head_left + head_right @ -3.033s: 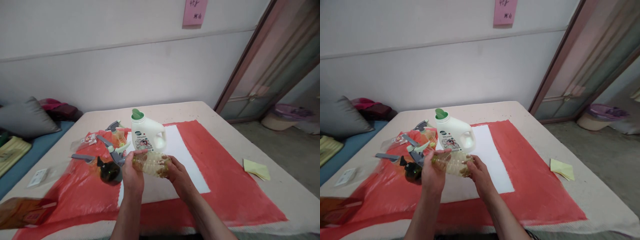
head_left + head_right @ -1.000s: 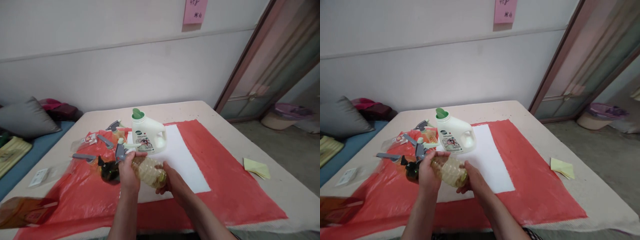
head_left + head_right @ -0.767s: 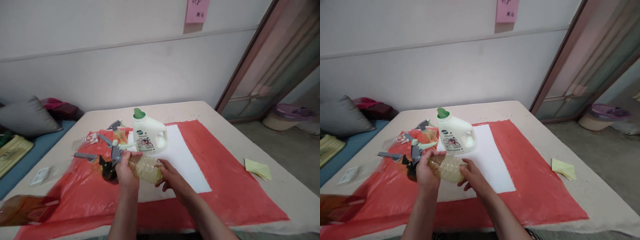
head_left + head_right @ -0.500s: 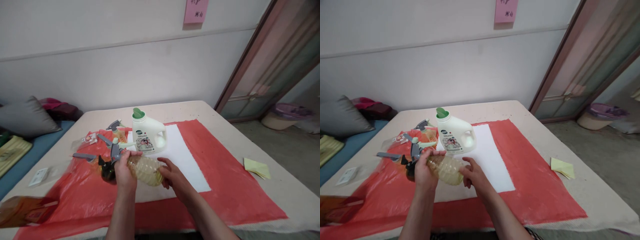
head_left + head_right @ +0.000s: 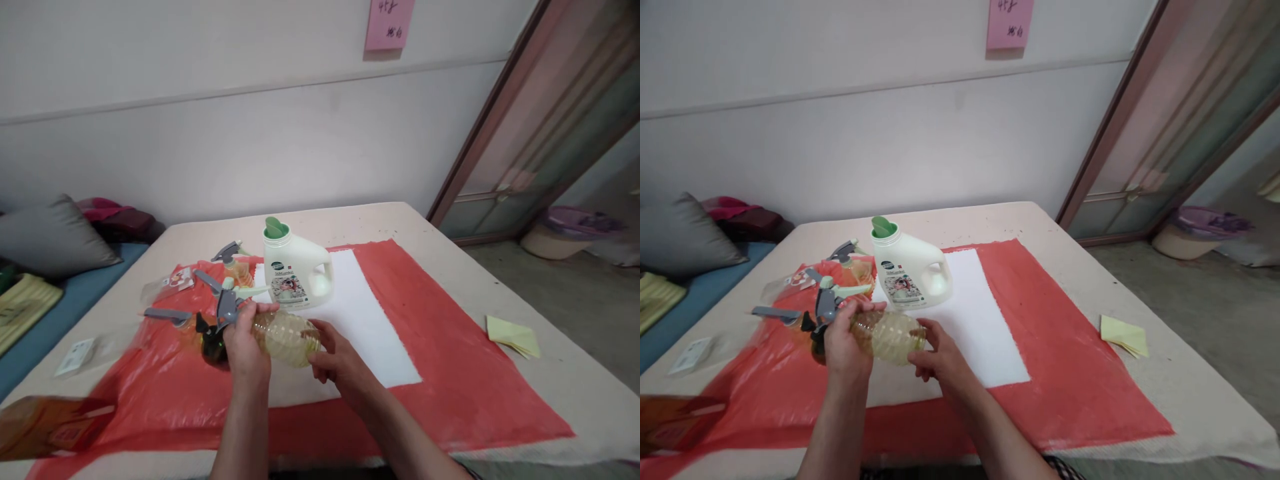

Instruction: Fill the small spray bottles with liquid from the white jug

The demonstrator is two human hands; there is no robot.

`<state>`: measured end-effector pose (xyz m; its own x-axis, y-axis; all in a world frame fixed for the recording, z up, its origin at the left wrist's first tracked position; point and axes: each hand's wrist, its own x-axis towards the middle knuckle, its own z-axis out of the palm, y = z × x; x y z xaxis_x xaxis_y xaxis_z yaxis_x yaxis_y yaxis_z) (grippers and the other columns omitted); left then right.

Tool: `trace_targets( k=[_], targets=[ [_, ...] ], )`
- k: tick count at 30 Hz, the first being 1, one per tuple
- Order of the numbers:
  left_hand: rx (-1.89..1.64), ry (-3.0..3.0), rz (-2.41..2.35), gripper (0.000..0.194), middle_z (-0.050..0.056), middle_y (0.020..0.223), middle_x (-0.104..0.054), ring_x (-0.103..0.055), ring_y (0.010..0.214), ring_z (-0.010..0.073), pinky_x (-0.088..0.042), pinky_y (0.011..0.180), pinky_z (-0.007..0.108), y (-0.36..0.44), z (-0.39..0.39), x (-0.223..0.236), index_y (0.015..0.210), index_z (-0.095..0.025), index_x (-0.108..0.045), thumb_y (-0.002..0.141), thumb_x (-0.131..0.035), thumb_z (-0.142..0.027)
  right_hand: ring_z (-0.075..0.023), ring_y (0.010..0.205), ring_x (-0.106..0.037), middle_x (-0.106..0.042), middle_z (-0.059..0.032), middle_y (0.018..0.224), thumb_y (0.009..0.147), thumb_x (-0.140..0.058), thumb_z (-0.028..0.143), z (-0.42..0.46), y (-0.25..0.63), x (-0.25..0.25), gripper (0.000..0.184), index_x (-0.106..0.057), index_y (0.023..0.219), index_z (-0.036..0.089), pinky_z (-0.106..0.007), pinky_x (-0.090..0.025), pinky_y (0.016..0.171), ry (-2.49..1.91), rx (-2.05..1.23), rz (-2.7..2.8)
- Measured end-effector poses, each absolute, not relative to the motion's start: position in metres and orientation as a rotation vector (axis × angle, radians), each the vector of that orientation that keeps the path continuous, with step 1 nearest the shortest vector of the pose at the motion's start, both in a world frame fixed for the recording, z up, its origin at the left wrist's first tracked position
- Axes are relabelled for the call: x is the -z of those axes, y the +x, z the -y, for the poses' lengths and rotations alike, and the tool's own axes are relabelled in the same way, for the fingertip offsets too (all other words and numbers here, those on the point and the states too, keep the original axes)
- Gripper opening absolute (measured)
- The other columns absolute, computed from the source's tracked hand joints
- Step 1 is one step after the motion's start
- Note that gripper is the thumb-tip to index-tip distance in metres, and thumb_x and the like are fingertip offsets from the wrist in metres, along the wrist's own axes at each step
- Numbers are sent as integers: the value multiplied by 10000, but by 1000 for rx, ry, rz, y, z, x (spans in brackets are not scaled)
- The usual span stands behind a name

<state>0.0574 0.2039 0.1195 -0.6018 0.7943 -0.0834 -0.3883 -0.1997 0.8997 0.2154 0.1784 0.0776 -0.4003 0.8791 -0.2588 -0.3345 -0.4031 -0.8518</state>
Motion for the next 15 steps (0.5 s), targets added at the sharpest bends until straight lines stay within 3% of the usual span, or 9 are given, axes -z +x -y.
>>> trace_targets(
  k=[4,6,10,15],
  targets=[
    [-1824,494,-1235,215,28,701,-695,-679,759,197,-530,745,317,59,-202,-121,661,-183,-650,720,-700,-384,-61,424,-420,-640,-4,769,733,-714,559,-179,215,-73,593,-583,1154,161,-242,-186,437,-965,-1878,984],
    [-1808,488,-1229,205,28,696,-695,-683,753,202,-533,741,325,60,-202,-122,669,-182,-653,703,-708,-376,-59,404,-384,-608,16,667,770,-677,614,-179,215,-70,602,-594,1143,148,-246,-145,431,-983,-1878,991],
    [-1839,511,-1220,179,10,670,-673,-689,736,209,-538,753,345,59,-203,-120,659,-184,-643,661,-725,-343,-44,400,-370,-620,14,731,794,-659,625,-179,215,-66,559,-608,1089,154,-237,-179,406,-937,-1934,914],
    [-1890,578,-1305,162,4,685,-663,-673,712,200,-530,748,337,54,-207,-114,700,-186,-671,661,-758,-317,-81,447,-511,-659,-19,857,822,-594,646,-178,210,-67,579,-563,1169,184,-238,-322,440,-1146,-1894,1047]
  ],
)
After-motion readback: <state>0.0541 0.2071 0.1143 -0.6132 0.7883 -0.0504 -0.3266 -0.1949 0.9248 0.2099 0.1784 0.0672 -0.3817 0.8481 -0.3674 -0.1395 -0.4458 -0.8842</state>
